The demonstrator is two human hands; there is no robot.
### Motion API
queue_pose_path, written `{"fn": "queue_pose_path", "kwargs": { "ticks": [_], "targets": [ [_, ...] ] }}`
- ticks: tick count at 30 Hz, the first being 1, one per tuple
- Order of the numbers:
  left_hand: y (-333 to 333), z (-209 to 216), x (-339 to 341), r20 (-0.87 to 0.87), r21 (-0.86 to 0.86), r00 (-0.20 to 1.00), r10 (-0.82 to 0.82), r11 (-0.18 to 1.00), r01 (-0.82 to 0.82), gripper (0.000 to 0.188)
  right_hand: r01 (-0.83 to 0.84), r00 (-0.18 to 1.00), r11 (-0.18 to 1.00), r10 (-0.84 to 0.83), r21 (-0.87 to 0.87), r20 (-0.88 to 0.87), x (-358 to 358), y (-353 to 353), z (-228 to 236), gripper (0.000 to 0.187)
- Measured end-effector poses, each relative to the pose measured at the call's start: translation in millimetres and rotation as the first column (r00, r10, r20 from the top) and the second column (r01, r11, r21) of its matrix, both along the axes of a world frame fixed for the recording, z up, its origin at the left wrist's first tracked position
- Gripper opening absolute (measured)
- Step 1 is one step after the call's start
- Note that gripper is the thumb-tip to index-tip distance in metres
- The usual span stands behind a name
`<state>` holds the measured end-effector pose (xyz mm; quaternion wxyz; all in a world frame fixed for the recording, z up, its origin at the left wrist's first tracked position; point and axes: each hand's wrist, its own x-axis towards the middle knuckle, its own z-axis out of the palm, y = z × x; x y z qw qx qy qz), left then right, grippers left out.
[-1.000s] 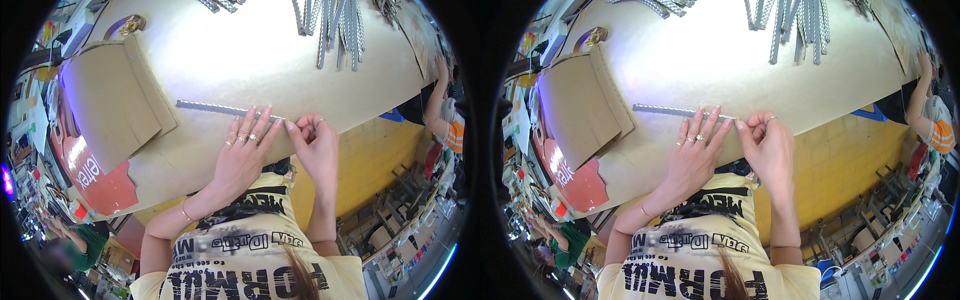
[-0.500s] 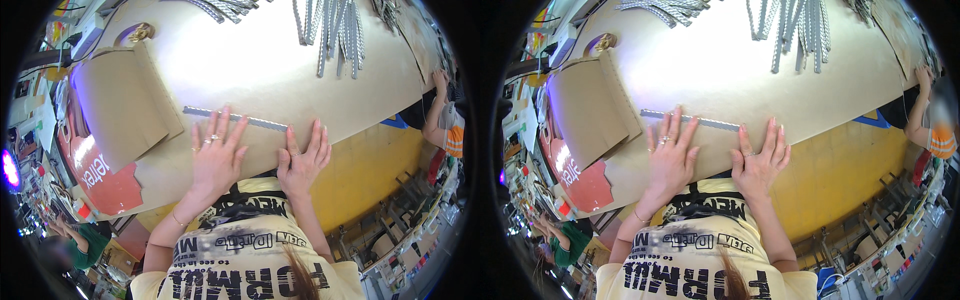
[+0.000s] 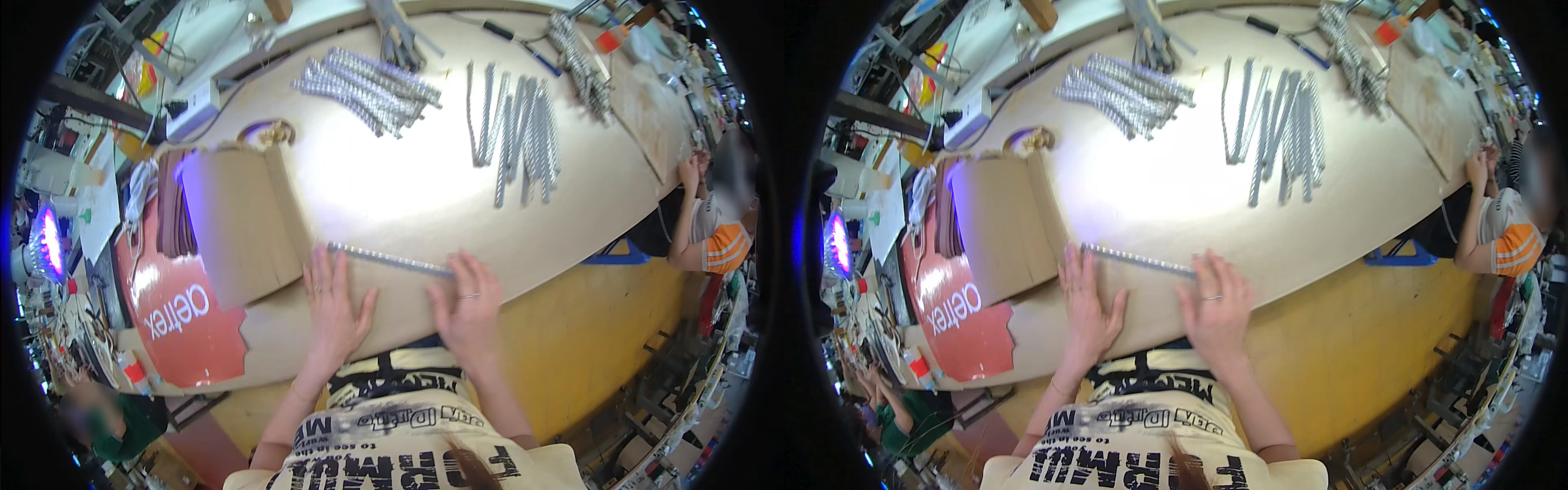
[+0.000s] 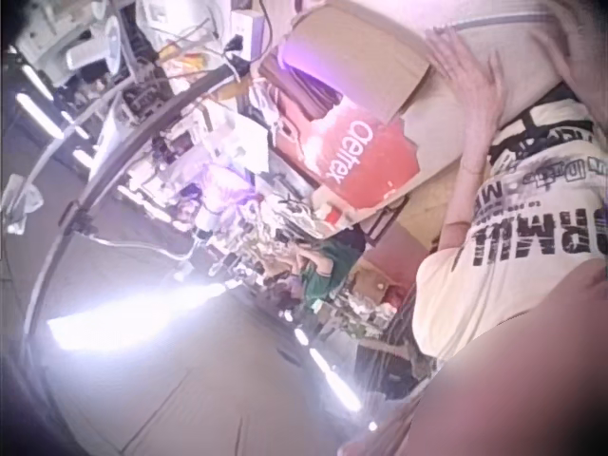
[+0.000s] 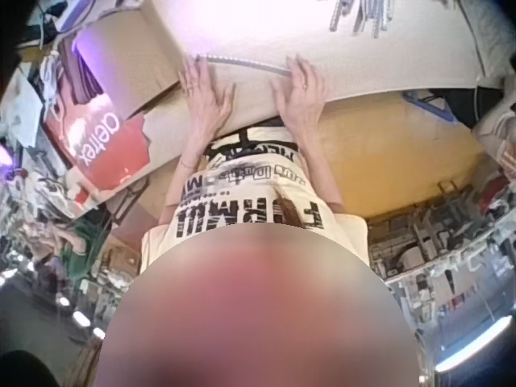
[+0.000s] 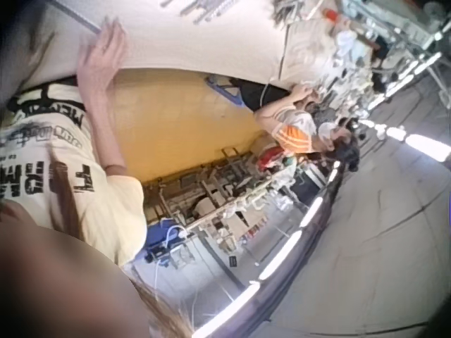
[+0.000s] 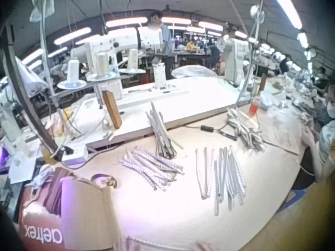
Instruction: The person repeatedly picks up short braided cords and flat strips, aligns them on the table, and places them into piles. The person handles the items one at a time, occasionally adjusting their position before stacking them with others.
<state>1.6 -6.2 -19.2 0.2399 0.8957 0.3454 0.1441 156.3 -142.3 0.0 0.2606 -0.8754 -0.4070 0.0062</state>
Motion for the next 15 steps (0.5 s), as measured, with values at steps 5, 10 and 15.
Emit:
{"fn": "queue_pose_path", "kwargs": {
  "ticks": [5,10,15],
  "targets": [
    [1.0,-3.0,-1.0,0.201,-0.013,0.979,0.032,0.999,-0.03,0.075,-0.094,0.988,0.989,0.078,-0.114,-0.135,-3.9,24.1,12.6,0.025],
    [-0.1,-5.2,-1.8,0.28,-0.018,0.957,0.072,0.997,-0.07,0.068,-0.082,0.977,0.99,0.058,-0.112,-0.204,7.2,19.2,21.7,0.015],
    [-0.8,-1.5,-5.2,0.309,-0.029,0.946,0.092,0.996,-0.087,0.062,0.149,0.899,0.948,-0.011,0.28,-0.439,45.9,18.6,37.7,0.021]
  ]
}}
